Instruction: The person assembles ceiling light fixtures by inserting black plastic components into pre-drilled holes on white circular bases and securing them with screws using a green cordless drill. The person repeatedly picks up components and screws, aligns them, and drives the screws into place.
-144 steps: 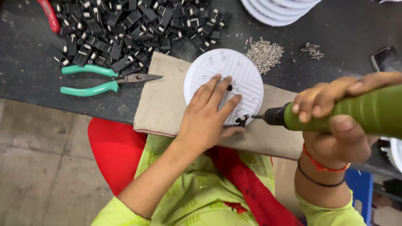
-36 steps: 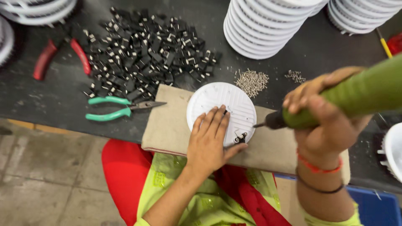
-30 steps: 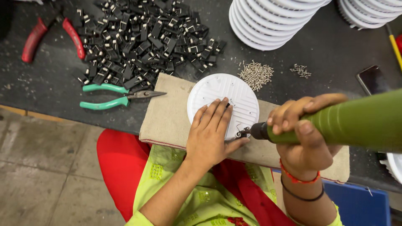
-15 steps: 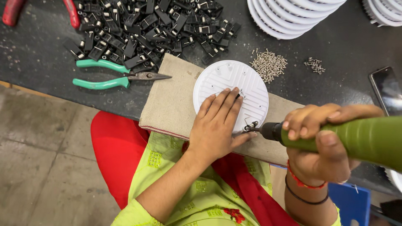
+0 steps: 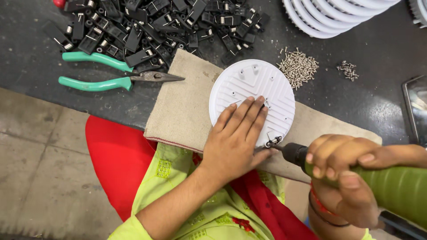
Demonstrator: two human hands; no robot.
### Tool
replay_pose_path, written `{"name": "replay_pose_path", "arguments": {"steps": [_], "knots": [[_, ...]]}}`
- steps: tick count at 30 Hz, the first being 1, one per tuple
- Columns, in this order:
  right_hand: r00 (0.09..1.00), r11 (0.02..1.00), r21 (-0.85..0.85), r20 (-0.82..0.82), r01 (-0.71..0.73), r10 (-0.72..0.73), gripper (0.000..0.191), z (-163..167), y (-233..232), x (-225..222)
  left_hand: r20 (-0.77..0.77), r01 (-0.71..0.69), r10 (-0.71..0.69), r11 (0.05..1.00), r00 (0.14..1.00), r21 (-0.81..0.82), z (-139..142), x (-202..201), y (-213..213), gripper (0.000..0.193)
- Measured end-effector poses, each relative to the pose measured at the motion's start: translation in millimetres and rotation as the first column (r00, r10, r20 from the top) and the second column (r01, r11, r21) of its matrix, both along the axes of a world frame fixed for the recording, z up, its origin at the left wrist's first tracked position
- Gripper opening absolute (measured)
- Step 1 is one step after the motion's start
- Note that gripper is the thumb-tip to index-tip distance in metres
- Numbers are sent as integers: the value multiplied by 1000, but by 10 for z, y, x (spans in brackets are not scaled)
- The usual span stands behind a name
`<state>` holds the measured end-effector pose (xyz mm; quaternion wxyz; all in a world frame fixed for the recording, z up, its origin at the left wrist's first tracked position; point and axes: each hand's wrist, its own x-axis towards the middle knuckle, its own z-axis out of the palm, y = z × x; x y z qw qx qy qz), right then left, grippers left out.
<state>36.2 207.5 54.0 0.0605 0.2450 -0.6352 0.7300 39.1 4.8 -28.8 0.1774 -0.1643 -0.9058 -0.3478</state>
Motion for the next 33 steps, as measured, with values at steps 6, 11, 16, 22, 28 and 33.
{"name": "replay_pose_path", "arguments": {"steps": [6, 11, 16, 22, 28, 33], "knots": [[1000, 1000, 7, -6, -24, 24, 30, 45, 14, -66, 18, 6, -6, 1000, 1000, -12, -20, 11, 4, 85], [1000, 999, -50, 22, -13, 14, 31, 46, -86, -120, -27, -7, 8, 999, 1000, 44, -47, 24, 24, 74], [997, 990, -124, 40, -68, 73, 27, 6, -221, -247, -77, -8, 13, 998, 997, 61, 44, 19, 33, 52], [992, 966, -240, -98, -97, 76, 56, 235, -145, -342, -99, -49, 56, 996, 994, 72, 34, 315, 296, 49], [995, 983, -181, -92, -41, 24, 58, 377, 32, -369, -186, -102, 122, 988, 975, 114, -501, 470, 364, 47], [996, 991, -132, -89, 20, -32, 64, 342, 130, -436, -438, -209, 214, 976, 873, 60, -882, 530, -216, 48]]}}
